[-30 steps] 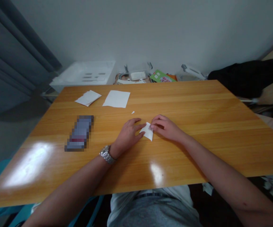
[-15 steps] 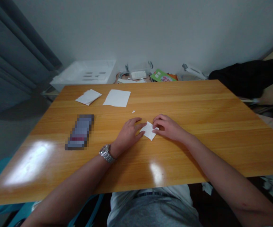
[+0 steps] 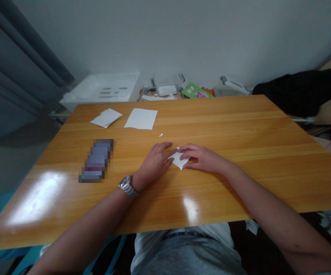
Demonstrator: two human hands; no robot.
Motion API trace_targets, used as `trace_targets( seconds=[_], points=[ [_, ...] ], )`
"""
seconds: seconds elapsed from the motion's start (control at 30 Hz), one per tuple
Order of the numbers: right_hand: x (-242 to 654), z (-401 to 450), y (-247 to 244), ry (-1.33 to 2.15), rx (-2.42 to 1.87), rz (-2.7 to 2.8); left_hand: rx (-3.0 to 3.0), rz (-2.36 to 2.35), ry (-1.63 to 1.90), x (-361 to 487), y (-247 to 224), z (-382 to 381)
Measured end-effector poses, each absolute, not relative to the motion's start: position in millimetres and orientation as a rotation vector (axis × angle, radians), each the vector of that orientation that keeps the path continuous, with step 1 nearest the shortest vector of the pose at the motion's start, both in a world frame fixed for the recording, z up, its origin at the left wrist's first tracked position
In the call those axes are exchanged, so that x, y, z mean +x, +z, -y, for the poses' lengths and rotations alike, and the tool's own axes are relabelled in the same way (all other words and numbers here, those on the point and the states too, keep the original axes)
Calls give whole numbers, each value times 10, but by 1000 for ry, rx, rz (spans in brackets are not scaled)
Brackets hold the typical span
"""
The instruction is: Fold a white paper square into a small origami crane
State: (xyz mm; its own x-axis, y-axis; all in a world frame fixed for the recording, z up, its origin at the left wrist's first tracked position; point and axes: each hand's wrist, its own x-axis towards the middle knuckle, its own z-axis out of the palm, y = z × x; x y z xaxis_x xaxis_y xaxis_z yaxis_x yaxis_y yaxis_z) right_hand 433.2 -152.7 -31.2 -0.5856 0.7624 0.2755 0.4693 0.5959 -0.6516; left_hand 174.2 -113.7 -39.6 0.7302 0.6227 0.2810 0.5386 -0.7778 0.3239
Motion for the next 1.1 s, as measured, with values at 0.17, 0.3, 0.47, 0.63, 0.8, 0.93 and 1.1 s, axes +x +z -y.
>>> trace_targets(
  seconds=[0.17, 0.3, 0.47, 0.63, 0.8, 0.93, 1.1],
  points=[
    [4333, 1526, -310, 719, -978, 2281, 2708, -919, 558, 1745, -396, 1133],
    [4311, 1545, -273, 729, -1011, 2270, 2695, -917, 574, 1743, -395, 1132],
    [4297, 1555, -254, 743, -1015, 2252, 2691, -921, 559, 1745, -389, 1128],
    [4291, 1550, -266, 752, -1024, 2246, 2689, -927, 548, 1749, -394, 1126],
    [4293, 1547, -287, 764, -1027, 2237, 2699, -924, 548, 1752, -392, 1127],
    [4305, 1544, -305, 746, -973, 2262, 2703, -936, 546, 1761, -378, 1134],
    [4282, 1556, -282, 723, -978, 2289, 2708, -930, 548, 1758, -381, 1135]
  ],
)
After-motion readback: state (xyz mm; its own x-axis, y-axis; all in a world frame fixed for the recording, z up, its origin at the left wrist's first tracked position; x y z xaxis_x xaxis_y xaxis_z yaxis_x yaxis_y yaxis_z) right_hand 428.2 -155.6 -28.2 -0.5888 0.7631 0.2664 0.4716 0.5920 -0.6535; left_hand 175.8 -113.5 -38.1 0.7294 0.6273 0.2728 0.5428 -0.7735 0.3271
